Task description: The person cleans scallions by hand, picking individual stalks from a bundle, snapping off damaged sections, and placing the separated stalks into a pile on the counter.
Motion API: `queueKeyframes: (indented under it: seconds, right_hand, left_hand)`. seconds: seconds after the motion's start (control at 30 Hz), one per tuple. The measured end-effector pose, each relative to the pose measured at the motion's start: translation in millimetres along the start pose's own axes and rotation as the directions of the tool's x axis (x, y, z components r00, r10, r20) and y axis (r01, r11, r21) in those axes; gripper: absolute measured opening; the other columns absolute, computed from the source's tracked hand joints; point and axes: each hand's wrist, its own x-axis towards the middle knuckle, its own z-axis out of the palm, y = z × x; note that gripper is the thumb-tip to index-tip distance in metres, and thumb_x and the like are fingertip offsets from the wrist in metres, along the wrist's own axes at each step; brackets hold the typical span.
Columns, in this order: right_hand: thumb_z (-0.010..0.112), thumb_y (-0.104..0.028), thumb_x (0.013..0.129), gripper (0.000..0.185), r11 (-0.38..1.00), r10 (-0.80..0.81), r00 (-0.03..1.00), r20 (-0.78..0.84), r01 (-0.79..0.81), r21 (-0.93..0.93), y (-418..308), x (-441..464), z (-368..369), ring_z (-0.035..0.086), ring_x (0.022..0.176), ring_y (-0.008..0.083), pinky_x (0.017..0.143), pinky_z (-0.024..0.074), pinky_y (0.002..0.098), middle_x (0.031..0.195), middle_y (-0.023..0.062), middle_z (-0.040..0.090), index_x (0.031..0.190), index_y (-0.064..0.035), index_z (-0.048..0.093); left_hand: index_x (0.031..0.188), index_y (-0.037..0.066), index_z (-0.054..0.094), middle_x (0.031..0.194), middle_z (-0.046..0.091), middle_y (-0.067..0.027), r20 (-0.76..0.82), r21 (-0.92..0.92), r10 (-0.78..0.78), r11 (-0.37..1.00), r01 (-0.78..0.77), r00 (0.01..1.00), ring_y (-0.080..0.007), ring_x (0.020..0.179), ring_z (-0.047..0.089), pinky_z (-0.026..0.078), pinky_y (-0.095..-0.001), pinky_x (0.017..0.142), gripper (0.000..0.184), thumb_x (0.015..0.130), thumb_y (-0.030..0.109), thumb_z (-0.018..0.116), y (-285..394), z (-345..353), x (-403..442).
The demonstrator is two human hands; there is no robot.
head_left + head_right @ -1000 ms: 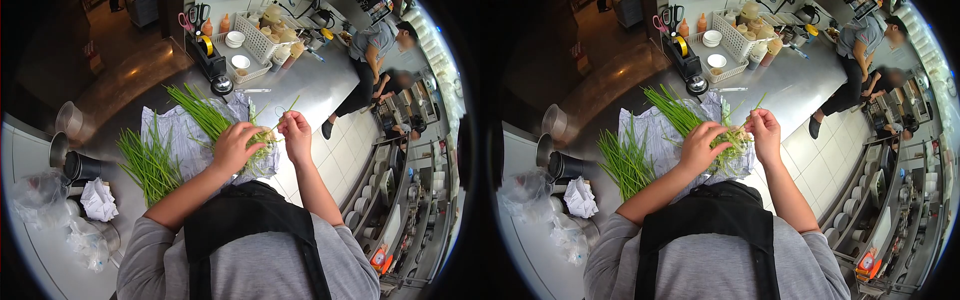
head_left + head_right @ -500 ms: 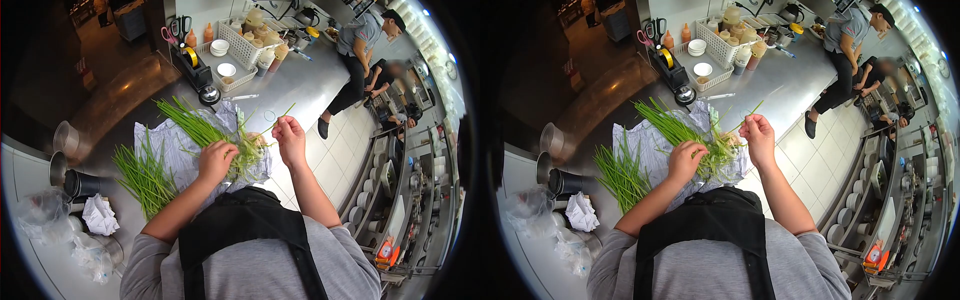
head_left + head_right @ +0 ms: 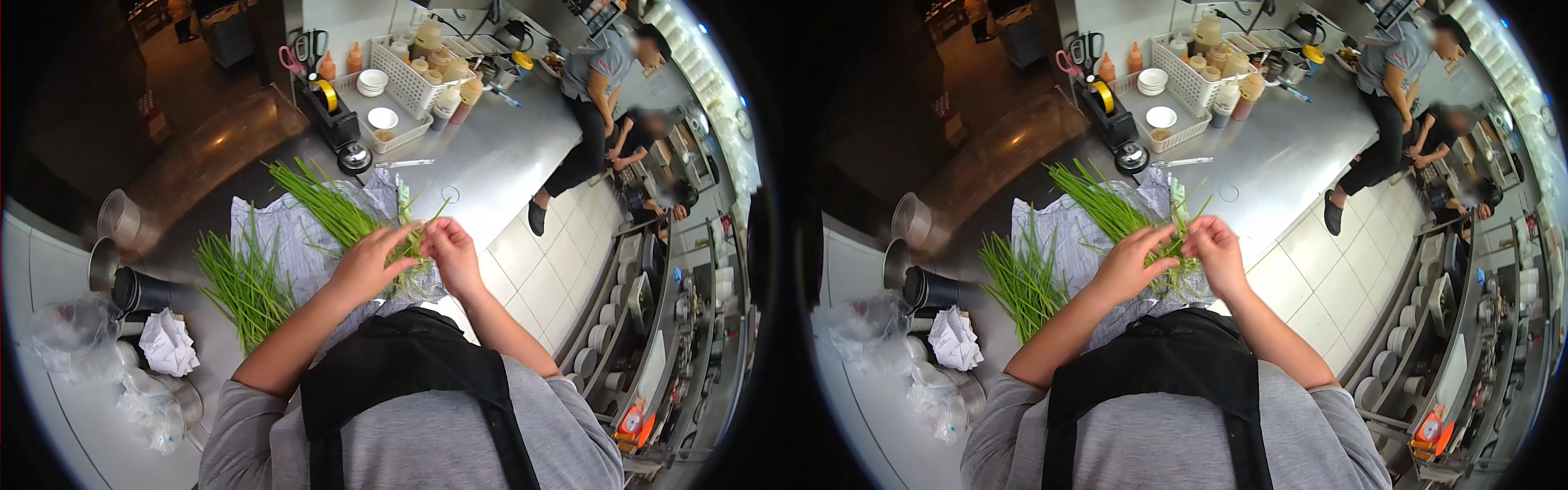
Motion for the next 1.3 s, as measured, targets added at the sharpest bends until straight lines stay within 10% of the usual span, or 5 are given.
queueKeyframes:
  seconds: [0.2,0.37,0.63,0.9,1.3]
  right_hand:
    - [0.055,-0.008,0.093,0.012,0.983,0.184,0.954,0.236,-0.172,-0.068,25,-5,39,0.059,0.070,0.0088,0.063,0.0480,0.0216,0.082,0.0026,0.060,0.102,-0.0017,0.055]
    - [0.063,-0.008,0.086,0.019,0.726,0.064,0.955,0.290,0.155,-0.670,34,37,44,0.060,0.069,0.0153,0.062,0.0480,0.0260,0.083,0.0089,0.062,0.101,0.0017,0.057]
    - [0.064,-0.018,0.082,0.020,0.059,-0.091,0.909,0.406,0.412,-0.909,79,71,47,0.062,0.074,0.0389,0.067,0.0496,0.0433,0.084,0.0195,0.065,0.084,0.0009,0.060]
    - [0.063,-0.016,0.086,0.020,0.422,-0.072,0.952,0.297,0.299,-0.856,33,59,47,0.061,0.062,0.0263,0.059,0.0482,0.0340,0.071,0.0164,0.064,0.094,0.0021,0.066]
    - [0.057,-0.013,0.093,0.016,0.890,0.201,0.959,0.201,-0.093,-0.447,31,17,47,0.054,0.069,0.0065,0.063,0.0458,0.0211,0.082,0.0010,0.062,0.101,0.0011,0.061]
  left_hand:
    - [0.103,0.002,0.065,0.082,0.065,-0.0089,0.072,-0.150,-0.277,0.947,0.285,0.958,-0.0154,0.070,0.063,0.050,-0.0268,0.064,0.022,0.082,0.008,0.067,-30,-37,-54]
    - [0.111,0.004,0.062,0.077,0.062,-0.0097,-0.249,-0.196,-0.593,0.805,0.560,0.766,-0.0168,0.063,0.060,0.049,-0.0297,0.060,0.035,0.078,0.009,0.072,-68,-100,-117]
    - [0.113,0.004,0.060,0.096,0.057,-0.0135,-0.543,0.417,-0.270,0.735,0.535,0.795,-0.0249,0.069,0.059,0.048,-0.0328,0.063,0.038,0.078,0.012,0.072,-81,-127,-138]
    - [0.109,0.004,0.063,0.086,0.059,-0.0049,-0.295,-0.151,-0.335,0.941,0.302,0.895,-0.0109,0.059,0.052,0.044,-0.0250,0.057,0.028,0.082,0.011,0.069,-74,-74,-65]
    - [0.119,0.007,0.057,0.099,0.063,-0.0013,0.115,-0.750,-0.470,0.537,0.387,0.875,-0.0074,0.082,0.057,0.046,-0.0209,0.072,0.027,0.096,0.020,0.055,-83,-13,1]
